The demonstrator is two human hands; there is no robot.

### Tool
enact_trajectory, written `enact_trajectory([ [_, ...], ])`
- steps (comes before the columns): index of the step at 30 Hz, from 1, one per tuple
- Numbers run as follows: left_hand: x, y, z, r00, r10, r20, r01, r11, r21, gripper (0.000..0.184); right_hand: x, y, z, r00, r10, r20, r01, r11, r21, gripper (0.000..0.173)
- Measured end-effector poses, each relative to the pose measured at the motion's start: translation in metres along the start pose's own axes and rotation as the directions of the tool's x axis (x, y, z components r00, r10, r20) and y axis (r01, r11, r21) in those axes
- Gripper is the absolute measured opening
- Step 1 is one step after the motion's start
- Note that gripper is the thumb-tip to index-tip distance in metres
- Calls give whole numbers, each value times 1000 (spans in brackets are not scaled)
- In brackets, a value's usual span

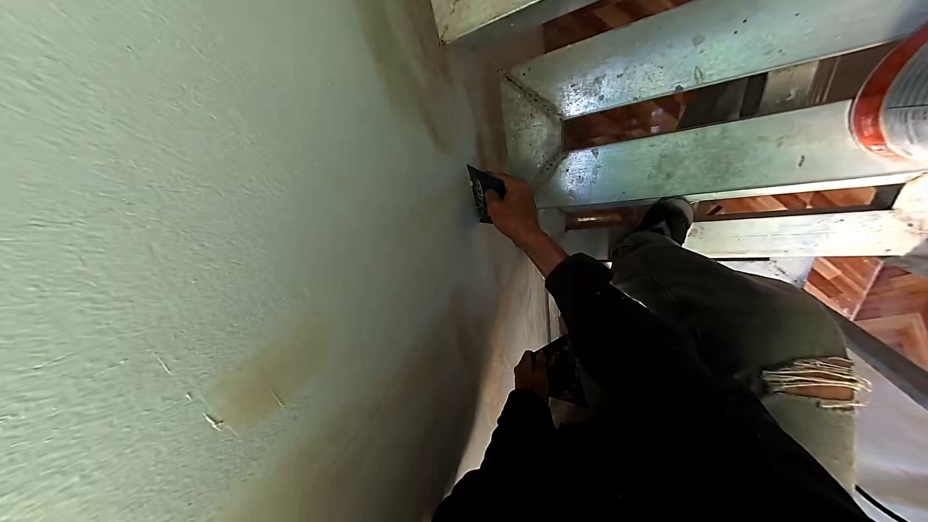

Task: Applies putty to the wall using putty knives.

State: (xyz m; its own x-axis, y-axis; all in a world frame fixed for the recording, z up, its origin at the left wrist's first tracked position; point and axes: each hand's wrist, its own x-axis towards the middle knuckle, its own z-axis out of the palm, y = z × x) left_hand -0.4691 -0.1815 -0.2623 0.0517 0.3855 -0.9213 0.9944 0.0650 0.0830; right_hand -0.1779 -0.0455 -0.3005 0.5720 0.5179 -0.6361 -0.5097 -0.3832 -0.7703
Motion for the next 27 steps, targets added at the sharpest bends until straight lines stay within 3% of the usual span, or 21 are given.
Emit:
enact_trajectory([
  [7, 3, -1, 1, 1000, 16, 13, -16, 1000, -7, 39, -1, -10, 10, 997, 44, 60, -55, 981, 188, 36],
  [14, -3, 2, 3, 999, 17, 30, -17, 1000, 2, 40, -23, -27, 16, 999, -17, 42, 11, 991, 135, 37],
  [17, -2, 6, 2, 999, -10, 35, 10, 1000, 13, 40, -49, -34, 15, 992, -107, 60, 103, 992, 71, 39],
  [20, 0, 10, -1, 999, -6, 35, 4, 999, 41, 40, -65, -27, -6, 967, -215, 135, 193, 968, 160, 37],
  [24, -1, 14, -7, 1000, 6, -7, -6, 999, 38, 40, -35, 1, -15, 1000, -21, -21, 23, 992, 122, 34],
  [27, 2, 16, -6, 998, 30, -61, -30, 1000, 0, 39, -2, 8, -10, 997, 66, -26, -63, 991, 119, 33],
])
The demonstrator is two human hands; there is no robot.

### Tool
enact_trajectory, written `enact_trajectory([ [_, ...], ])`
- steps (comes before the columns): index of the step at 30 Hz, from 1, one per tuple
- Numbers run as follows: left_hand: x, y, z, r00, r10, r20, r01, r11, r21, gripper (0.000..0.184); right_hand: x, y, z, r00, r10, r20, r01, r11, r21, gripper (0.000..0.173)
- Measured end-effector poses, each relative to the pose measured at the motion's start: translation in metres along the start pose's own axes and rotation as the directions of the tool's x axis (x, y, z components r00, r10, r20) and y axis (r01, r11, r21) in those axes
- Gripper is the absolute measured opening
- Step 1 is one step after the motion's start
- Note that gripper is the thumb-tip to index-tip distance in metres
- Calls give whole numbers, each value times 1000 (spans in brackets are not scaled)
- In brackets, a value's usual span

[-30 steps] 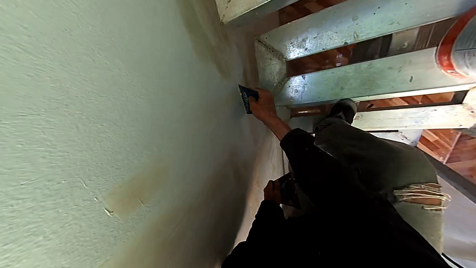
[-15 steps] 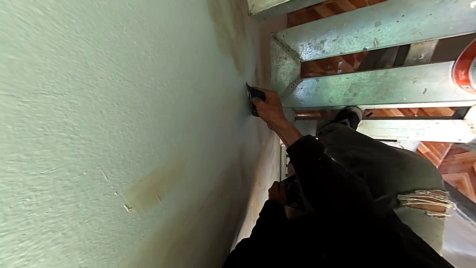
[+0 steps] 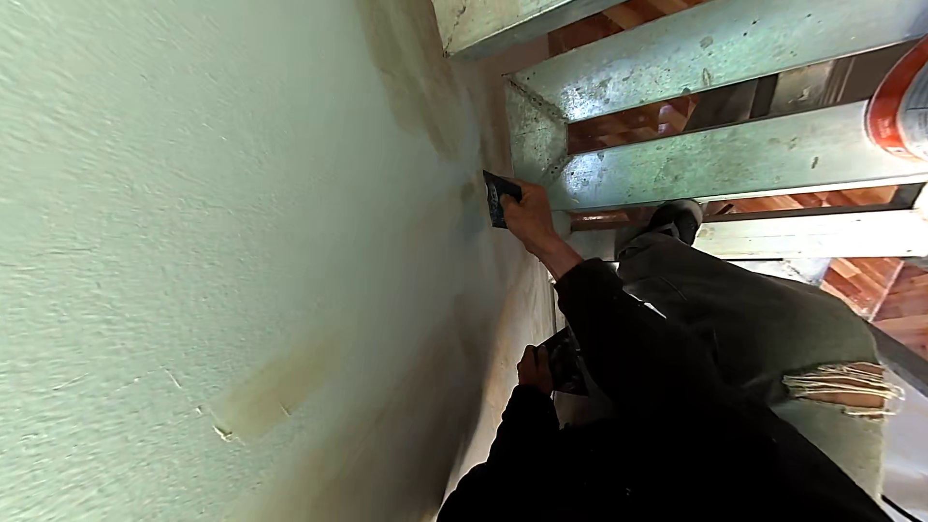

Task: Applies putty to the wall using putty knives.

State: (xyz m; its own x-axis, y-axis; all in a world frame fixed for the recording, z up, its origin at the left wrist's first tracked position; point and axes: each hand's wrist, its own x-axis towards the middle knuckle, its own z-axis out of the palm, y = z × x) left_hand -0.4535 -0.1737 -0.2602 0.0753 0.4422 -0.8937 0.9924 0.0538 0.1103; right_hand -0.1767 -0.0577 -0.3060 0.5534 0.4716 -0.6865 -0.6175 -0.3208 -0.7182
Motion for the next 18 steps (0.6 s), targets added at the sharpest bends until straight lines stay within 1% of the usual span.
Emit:
enact_trajectory([
  [3, -2, -1, 3, 999, 19, -43, -21, 999, -38, 36, 10, -10, 7, 998, 28, 51, -29, 999, 31, 30],
  [7, -4, -5, 7, 992, 67, -111, -79, 990, -114, 35, 4, -29, 13, 992, 62, 111, -66, 997, 37, 28],
  [11, -8, 6, 7, 967, 123, -225, -167, 968, -186, 35, -16, -38, 17, 990, -9, 143, 8, 1000, 6, 33],
  [13, -8, 18, 4, 943, 155, -294, -223, 951, -214, 35, -31, -44, 17, 985, -51, 167, 51, 999, 2, 34],
  [15, -10, 32, -3, 911, 188, -367, -284, 932, -226, 34, -46, -49, 11, 970, -97, 222, 86, 994, 62, 34],
  [18, -13, 59, -19, 822, 230, -520, -384, 899, -210, 34, -64, -59, -21, 939, -150, 310, 89, 975, 202, 30],
])
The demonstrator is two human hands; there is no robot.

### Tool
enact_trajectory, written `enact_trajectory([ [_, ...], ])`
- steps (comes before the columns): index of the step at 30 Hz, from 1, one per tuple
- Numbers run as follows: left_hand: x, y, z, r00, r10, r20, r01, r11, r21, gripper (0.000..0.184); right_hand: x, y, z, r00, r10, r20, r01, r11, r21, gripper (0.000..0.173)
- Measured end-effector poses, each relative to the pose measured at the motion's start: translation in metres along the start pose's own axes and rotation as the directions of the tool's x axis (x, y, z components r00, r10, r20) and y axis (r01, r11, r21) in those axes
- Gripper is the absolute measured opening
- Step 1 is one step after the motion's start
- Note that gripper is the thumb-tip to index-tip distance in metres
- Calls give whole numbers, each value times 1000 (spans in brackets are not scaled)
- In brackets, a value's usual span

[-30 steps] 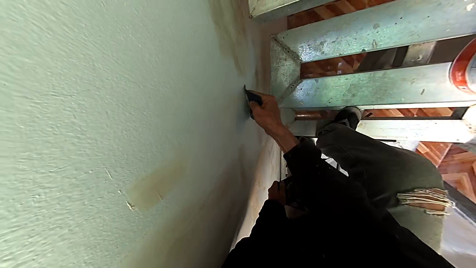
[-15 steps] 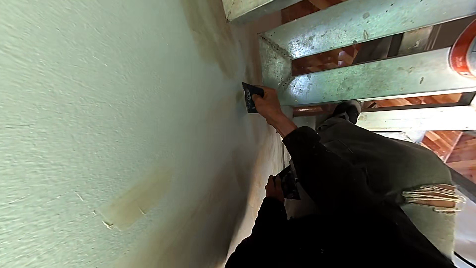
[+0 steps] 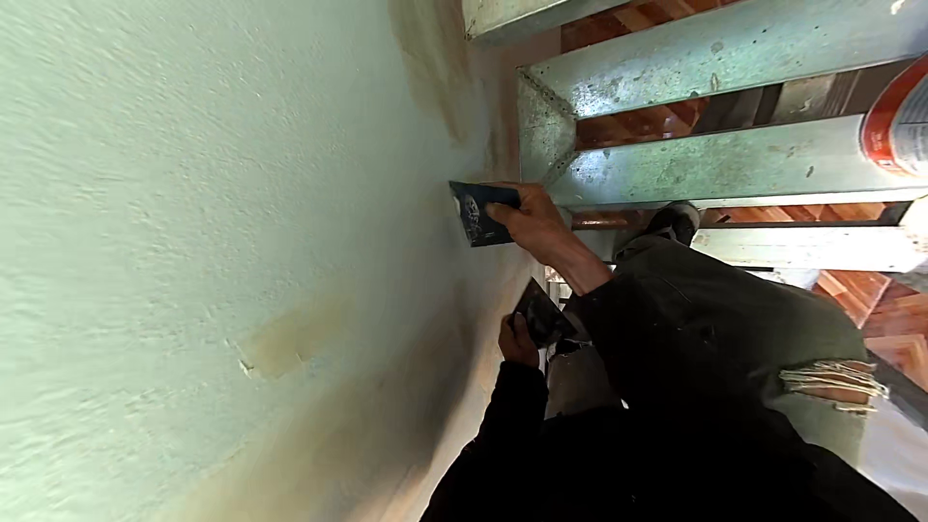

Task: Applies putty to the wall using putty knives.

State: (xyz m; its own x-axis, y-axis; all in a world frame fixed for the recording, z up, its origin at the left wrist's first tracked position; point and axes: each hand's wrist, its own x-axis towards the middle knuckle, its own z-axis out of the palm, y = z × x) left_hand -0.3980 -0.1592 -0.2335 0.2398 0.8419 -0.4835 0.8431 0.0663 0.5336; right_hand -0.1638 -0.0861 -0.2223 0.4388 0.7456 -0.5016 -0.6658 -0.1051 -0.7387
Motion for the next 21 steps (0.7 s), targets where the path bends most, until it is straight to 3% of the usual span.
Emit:
enact_trajectory([
  [5, 27, 64, -16, 968, -7, -253, -62, 962, -265, 33, -55, -23, -56, 979, -160, -126, 162, 987, 4, 27],
  [8, 35, 105, -17, 968, -45, -248, -76, 886, -457, 30, -77, -25, -73, 945, -309, -111, 305, 951, -55, 28],
  [12, 37, 143, -13, 977, -40, -207, -96, 789, -607, 28, -102, -26, -73, 913, -404, -66, 391, 908, -148, 32],
  [19, 40, 158, -11, 983, -44, -177, -86, 741, -666, 26, -136, -29, -92, 951, -303, 69, 296, 817, -494, 33],
  [21, 41, 157, -13, 980, -39, -196, -105, 735, -670, 26, -144, -30, -106, 952, -303, 37, 271, 786, -555, 32],
])
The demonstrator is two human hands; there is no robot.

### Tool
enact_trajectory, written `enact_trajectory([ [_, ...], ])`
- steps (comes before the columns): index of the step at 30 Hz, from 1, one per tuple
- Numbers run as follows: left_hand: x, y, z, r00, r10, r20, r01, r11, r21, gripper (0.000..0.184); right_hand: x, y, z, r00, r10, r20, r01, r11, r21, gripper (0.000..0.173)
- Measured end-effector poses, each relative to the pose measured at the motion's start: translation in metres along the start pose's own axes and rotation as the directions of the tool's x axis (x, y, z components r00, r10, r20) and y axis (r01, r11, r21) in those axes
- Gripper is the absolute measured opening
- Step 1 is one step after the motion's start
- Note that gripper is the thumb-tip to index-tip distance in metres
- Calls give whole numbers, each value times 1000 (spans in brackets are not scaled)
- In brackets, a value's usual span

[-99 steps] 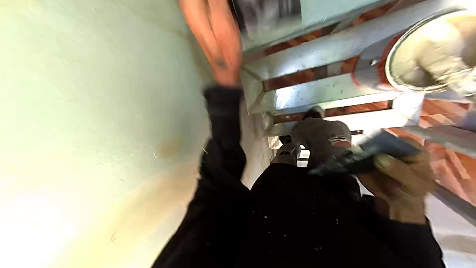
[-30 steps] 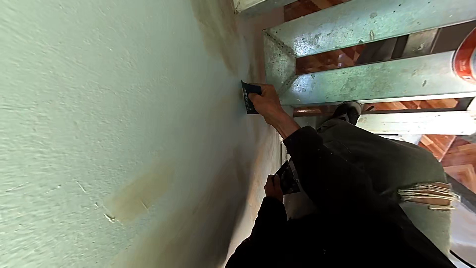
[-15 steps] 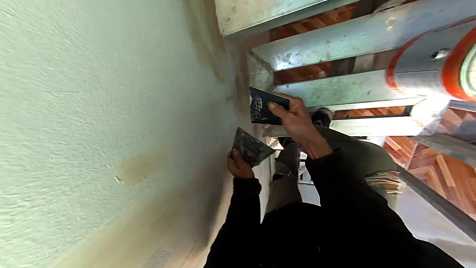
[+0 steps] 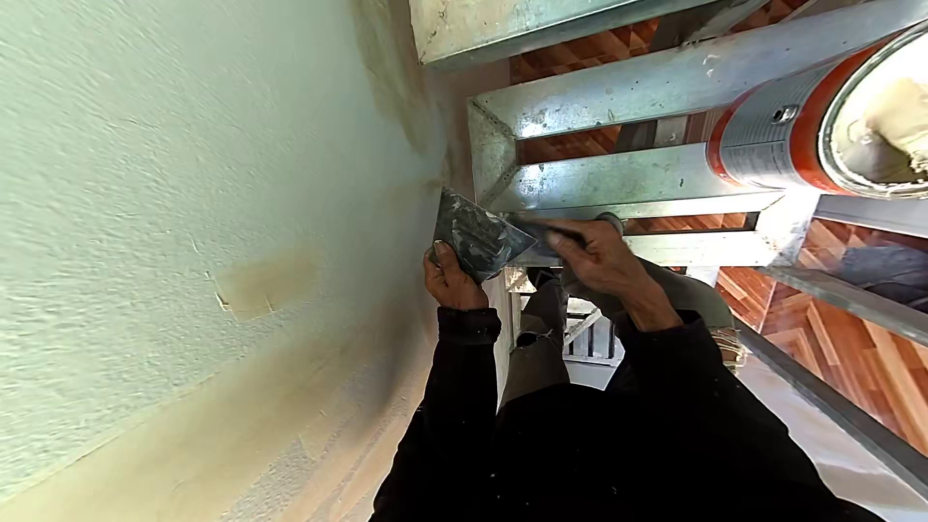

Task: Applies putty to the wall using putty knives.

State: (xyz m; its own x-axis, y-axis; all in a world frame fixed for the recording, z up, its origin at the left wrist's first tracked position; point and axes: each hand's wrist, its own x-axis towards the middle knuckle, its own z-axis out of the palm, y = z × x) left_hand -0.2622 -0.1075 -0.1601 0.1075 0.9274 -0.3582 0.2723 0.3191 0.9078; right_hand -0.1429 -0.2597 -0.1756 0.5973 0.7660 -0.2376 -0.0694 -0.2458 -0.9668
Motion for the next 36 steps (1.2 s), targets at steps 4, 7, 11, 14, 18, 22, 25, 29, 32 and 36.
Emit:
enact_trajectory([
  [4, 4, -13, -7, 991, 135, 7, -135, 991, -13, 23, -4, -7, -1, 950, 187, -250, -144, 973, 180, 22],
  [7, -2, -18, -12, 981, 181, 74, -185, 982, 50, 24, -4, -7, 22, 924, 361, -124, -271, 850, 453, 21],
  [11, -2, -26, -28, 953, 165, 253, -246, 911, 331, 31, 21, 3, 48, 889, 457, -2, -343, 671, 657, 18],
  [14, 1, -59, -49, 973, -11, 231, -106, 866, 490, 31, 58, 16, 70, 911, 407, -69, -250, 677, 692, 17],
  [18, -8, -114, -86, 975, -211, 65, 127, 776, 617, 34, 104, 26, 107, 957, 287, -34, -227, 817, 530, 31],
  [22, -23, -135, -110, 957, -286, 56, 175, 715, 677, 36, 137, 36, 137, 930, 367, -10, -319, 819, 476, 31],
  [25, -29, -142, -114, 956, -285, 65, 174, 733, 658, 34, 148, 38, 150, 923, 385, -17, -333, 818, 470, 30],
  [29, -28, -147, -115, 949, -302, 86, 177, 741, 647, 33, 155, 31, 161, 928, 370, -36, -324, 853, 408, 32],
  [32, -29, -151, -117, 948, -308, 81, 189, 748, 637, 33, 154, 25, 166, 930, 365, -42, -328, 876, 353, 36],
  [36, -29, -152, -116, 949, -305, 77, 188, 748, 636, 32, 152, 18, 170, 932, 361, -24, -334, 884, 328, 38],
])
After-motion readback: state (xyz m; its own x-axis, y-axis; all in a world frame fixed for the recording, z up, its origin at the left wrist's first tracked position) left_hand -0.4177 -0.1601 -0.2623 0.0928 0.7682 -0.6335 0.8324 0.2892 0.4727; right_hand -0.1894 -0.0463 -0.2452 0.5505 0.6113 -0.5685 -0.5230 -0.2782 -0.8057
